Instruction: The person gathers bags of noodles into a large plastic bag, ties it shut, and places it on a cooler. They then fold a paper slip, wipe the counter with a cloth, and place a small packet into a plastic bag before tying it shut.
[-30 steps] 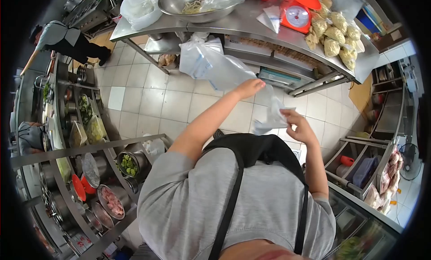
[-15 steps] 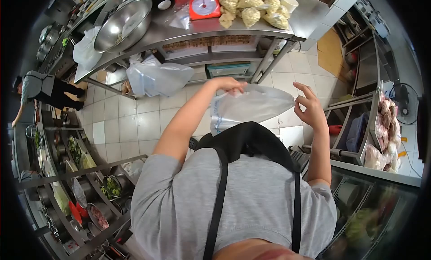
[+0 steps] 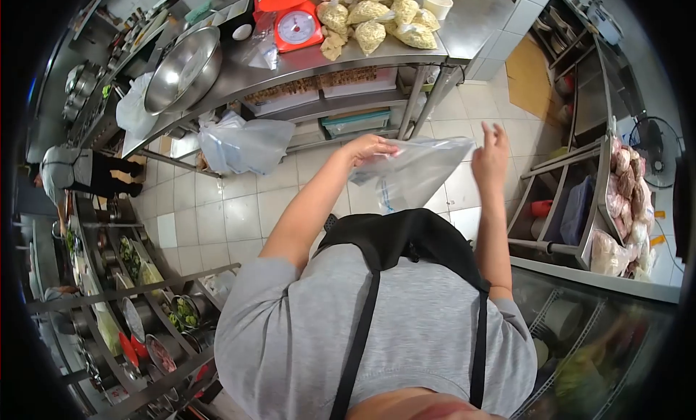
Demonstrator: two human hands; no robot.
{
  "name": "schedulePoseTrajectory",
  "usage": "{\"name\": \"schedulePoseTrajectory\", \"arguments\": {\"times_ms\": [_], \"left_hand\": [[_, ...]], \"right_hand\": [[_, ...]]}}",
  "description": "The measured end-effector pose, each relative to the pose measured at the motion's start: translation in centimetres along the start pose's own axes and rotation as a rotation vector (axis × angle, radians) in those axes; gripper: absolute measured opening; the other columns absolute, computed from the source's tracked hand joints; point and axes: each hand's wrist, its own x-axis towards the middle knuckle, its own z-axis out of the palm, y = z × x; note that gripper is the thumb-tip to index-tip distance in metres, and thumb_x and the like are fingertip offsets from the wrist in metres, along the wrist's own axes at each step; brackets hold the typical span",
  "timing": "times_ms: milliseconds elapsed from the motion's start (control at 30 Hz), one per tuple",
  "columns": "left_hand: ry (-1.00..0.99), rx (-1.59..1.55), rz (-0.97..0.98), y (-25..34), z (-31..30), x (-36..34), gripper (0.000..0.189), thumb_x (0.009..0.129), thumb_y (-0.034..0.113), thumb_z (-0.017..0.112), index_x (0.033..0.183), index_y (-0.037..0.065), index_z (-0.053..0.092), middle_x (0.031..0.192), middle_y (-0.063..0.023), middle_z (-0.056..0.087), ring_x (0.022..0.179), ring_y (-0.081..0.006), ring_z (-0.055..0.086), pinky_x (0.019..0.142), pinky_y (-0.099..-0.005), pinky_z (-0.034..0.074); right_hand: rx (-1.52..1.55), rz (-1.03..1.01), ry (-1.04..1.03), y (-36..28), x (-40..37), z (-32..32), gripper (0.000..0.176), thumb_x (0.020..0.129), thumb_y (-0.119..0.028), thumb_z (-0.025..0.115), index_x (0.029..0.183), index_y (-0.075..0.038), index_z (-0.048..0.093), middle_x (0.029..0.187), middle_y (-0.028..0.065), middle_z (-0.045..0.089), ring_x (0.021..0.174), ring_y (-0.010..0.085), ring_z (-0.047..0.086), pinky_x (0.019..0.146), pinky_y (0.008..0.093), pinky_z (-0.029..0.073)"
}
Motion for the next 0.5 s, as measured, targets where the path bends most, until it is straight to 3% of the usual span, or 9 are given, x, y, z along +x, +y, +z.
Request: {"name": "schedulePoseTrajectory", "arguments": {"times_ms": [33, 100, 133, 167, 233, 333, 400, 467, 500], "left_hand": [[0.12, -0.004, 0.062, 0.9, 1.3, -1.0, 0.038, 0.077, 0.039, 0.071, 0.098, 0.007, 0.066, 0.088, 0.0017, 0.064, 0.076, -0.0063, 0.054, 0.062, -0.0196, 0.04], [0.101, -0.089, 0.067, 0.7, 3.0, -1.1, 0.039, 0.077, 0.04, 0.071, 0.098, 0.007, 0.065, 0.089, 0.001, 0.063, 0.076, -0.007, 0.055, 0.062, -0.0202, 0.04], [0.097, -0.178, 0.074, 0.8, 3.5, -1.0, 0.04, 0.076, 0.041, 0.071, 0.098, 0.008, 0.065, 0.089, 0.0003, 0.063, 0.077, -0.0076, 0.056, 0.063, -0.0208, 0.041], [0.047, -0.235, 0.133, 0.5, 3.6, -0.9, 0.038, 0.079, 0.04, 0.069, 0.098, 0.008, 0.063, 0.088, 0.0001, 0.062, 0.075, -0.0086, 0.056, 0.062, -0.0222, 0.043], [0.036, -0.36, 0.165, -0.5, 3.4, -1.1, 0.035, 0.08, 0.04, 0.068, 0.097, 0.009, 0.063, 0.087, 0.0007, 0.061, 0.074, -0.0088, 0.056, 0.062, -0.0228, 0.044], [0.116, -0.476, 0.253, 0.2, 2.1, -4.0, 0.034, 0.079, 0.037, 0.069, 0.101, 0.011, 0.062, 0.087, 0.0012, 0.06, 0.078, -0.0123, 0.056, 0.071, -0.0287, 0.045], [0.273, -0.552, 0.254, -1.4, -1.0, -4.9, 0.023, 0.081, 0.03, 0.067, 0.094, 0.012, 0.06, 0.087, -0.001, 0.06, 0.082, -0.016, 0.058, 0.073, -0.0329, 0.047], [0.308, -0.804, 0.408, -1.1, -3.3, -7.2, 0.01, 0.084, 0.02, 0.063, 0.087, 0.011, 0.058, 0.085, -0.0029, 0.062, 0.081, -0.0173, 0.06, 0.074, -0.0347, 0.049], [0.389, -0.852, 0.522, -1.0, -4.8, -7.9, 0.007, 0.085, 0.017, 0.061, 0.086, 0.011, 0.057, 0.083, -0.0032, 0.062, 0.081, -0.0162, 0.061, 0.073, -0.033, 0.049]], "right_hand": [[0.13, 0.041, -0.066, -1.2, -0.2, 0.4, 0.024, 0.072, -0.004, 0.062, 0.094, -0.001, 0.054, 0.089, 0.0125, 0.056, 0.085, 0.0307, 0.056, 0.072, 0.0392, 0.046], [0.497, 0.109, -0.173, -5.1, -1.7, 1.5, 0.029, 0.072, -0.013, 0.068, 0.094, -0.002, 0.054, 0.087, 0.0134, 0.056, 0.085, 0.03, 0.056, 0.071, 0.0383, 0.045], [0.626, 0.22, -0.435, -6.9, -2.0, 1.8, 0.034, 0.072, -0.021, 0.072, 0.094, -0.003, 0.054, 0.086, 0.0142, 0.057, 0.078, 0.0292, 0.057, 0.068, 0.0371, 0.046], [0.691, 0.336, -0.553, -8.6, -2.0, 2.3, 0.031, 0.073, -0.025, 0.072, 0.083, -0.001, 0.055, 0.074, 0.0127, 0.058, 0.065, 0.0254, 0.056, 0.06, 0.0356, 0.045], [0.9, 0.376, -0.725, -9.0, -2.1, 4.8, 0.029, 0.075, -0.024, 0.07, 0.072, 0.0, 0.054, 0.063, 0.0115, 0.057, 0.057, 0.0221, 0.054, 0.054, 0.0351, 0.043], [1.063, 0.377, -0.707, -8.6, -2.6, 7.9, 0.025, 0.075, -0.018, 0.067, 0.066, 0.001, 0.052, 0.056, 0.0112, 0.053, 0.055, 0.0189, 0.052, 0.052, 0.034, 0.041], [0.945, 0.352, -0.679, -7.5, -2.7, 9.7, 0.015, 0.074, -0.01, 0.061, 0.067, 0.001, 0.052, 0.061, 0.0156, 0.056, 0.058, 0.0249, 0.057, 0.054, 0.0373, 0.043], [0.613, 0.222, -0.514, -5.8, -2.8, 12.1, 0.012, 0.071, -0.008, 0.06, 0.065, -0.001, 0.053, 0.062, 0.0163, 0.056, 0.058, 0.0306, 0.055, 0.054, 0.0396, 0.042], [0.615, 0.228, -0.509, -4.6, -3.5, 13.8, 0.012, 0.071, -0.008, 0.06, 0.065, -0.001, 0.053, 0.062, 0.0163, 0.056, 0.058, 0.0306, 0.055, 0.054, 0.0396, 0.042]]}}
